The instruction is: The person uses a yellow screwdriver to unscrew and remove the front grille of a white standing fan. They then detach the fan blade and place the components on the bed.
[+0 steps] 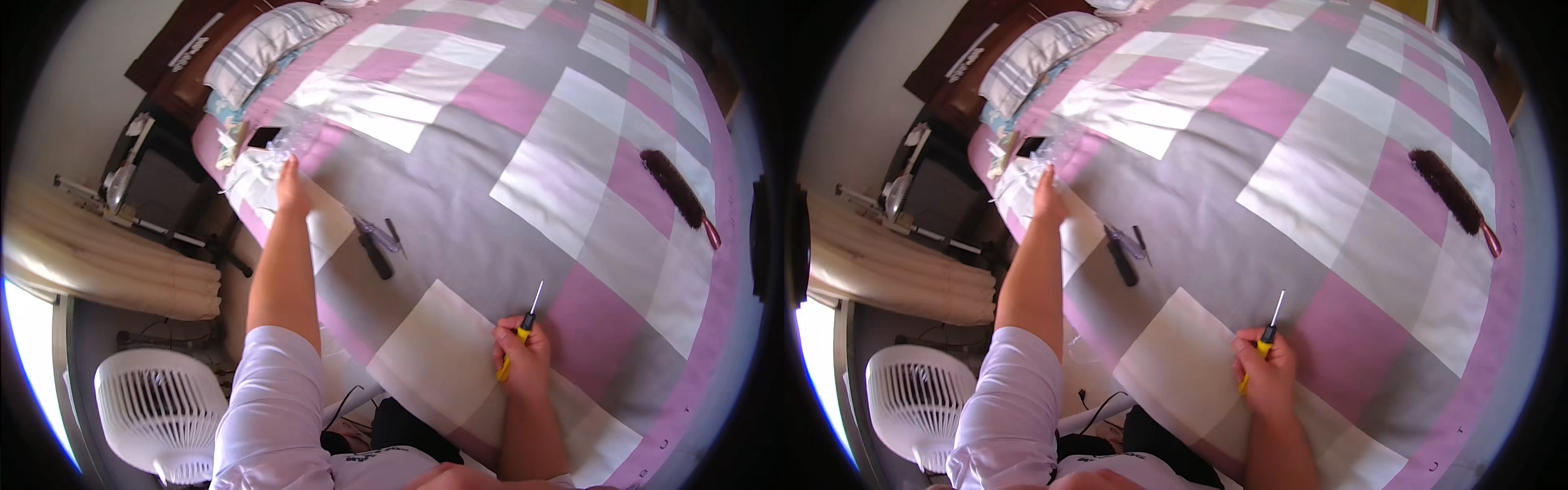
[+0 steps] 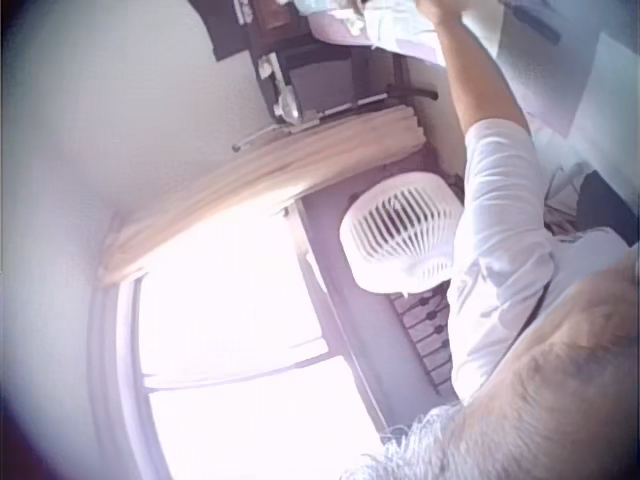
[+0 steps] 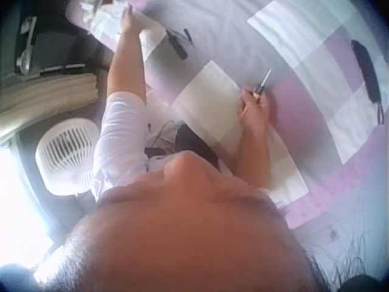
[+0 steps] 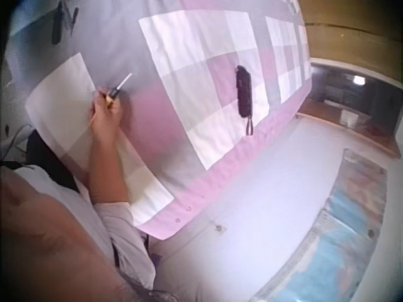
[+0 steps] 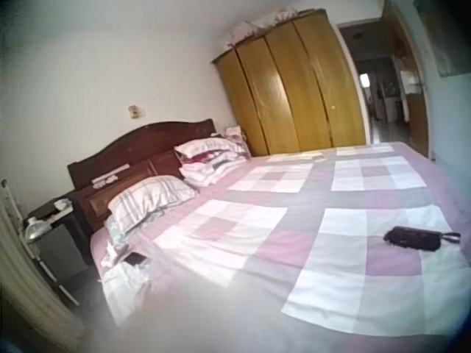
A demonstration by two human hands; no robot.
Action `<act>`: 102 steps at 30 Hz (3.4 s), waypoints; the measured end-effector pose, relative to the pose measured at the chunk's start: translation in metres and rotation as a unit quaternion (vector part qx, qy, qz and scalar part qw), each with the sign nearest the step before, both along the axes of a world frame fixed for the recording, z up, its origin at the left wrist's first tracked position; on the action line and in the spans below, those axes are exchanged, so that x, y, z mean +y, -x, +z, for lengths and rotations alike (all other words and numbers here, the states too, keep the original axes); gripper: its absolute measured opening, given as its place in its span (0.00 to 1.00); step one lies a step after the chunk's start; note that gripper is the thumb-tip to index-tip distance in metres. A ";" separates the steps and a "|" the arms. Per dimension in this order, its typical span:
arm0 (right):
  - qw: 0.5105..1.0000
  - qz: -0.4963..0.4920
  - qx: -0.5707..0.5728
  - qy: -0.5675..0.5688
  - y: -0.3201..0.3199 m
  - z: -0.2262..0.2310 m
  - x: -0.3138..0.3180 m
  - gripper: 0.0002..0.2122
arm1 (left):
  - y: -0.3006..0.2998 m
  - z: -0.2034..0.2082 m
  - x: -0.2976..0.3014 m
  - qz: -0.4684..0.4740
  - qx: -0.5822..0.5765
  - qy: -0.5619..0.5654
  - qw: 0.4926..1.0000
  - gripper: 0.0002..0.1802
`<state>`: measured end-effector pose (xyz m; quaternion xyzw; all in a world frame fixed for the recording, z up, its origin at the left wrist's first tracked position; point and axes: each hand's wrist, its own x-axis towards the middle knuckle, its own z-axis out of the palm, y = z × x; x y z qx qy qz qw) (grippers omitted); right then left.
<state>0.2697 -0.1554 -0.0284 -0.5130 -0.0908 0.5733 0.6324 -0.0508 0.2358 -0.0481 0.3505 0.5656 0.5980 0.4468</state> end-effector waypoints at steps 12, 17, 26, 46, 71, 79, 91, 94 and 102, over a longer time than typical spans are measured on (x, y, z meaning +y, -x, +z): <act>0.997 -0.023 -0.076 0.002 0.012 0.006 0.000 0.03 | -0.043 0.010 0.009 -0.020 0.099 0.010 0.995 0.32; 0.996 -0.074 -0.001 -0.047 0.011 -0.005 -0.008 0.03 | -0.044 0.026 0.005 -0.036 0.030 -0.001 0.999 0.30; 0.997 -0.001 -0.071 0.019 0.009 0.001 0.001 0.02 | -0.040 0.014 0.049 -0.054 0.044 -0.008 0.998 0.41; 0.960 -0.178 -0.049 -0.213 -0.026 0.015 -0.024 0.05 | -0.156 0.068 -0.301 -0.277 -0.283 -0.074 0.915 0.05; 0.978 -0.177 -0.014 -0.105 -0.007 -0.026 -0.064 0.06 | -0.180 0.033 -0.346 -0.379 -0.030 0.128 0.916 0.09; 0.979 -0.166 -0.031 -0.114 -0.005 -0.023 -0.062 0.05 | -0.175 0.068 -0.330 -0.503 0.222 0.155 0.821 0.24; 0.981 -0.156 -0.022 -0.110 -0.008 -0.026 -0.063 0.05 | -0.188 0.049 -0.319 -0.524 0.199 0.180 0.808 0.13; 0.980 -0.155 -0.024 -0.122 -0.009 -0.026 -0.065 0.05 | -0.195 0.048 -0.314 -0.492 0.322 0.100 0.803 0.10; 0.978 -0.160 -0.040 -0.125 -0.006 -0.026 -0.066 0.05 | -0.179 0.034 -0.285 -0.264 0.200 0.106 0.937 0.11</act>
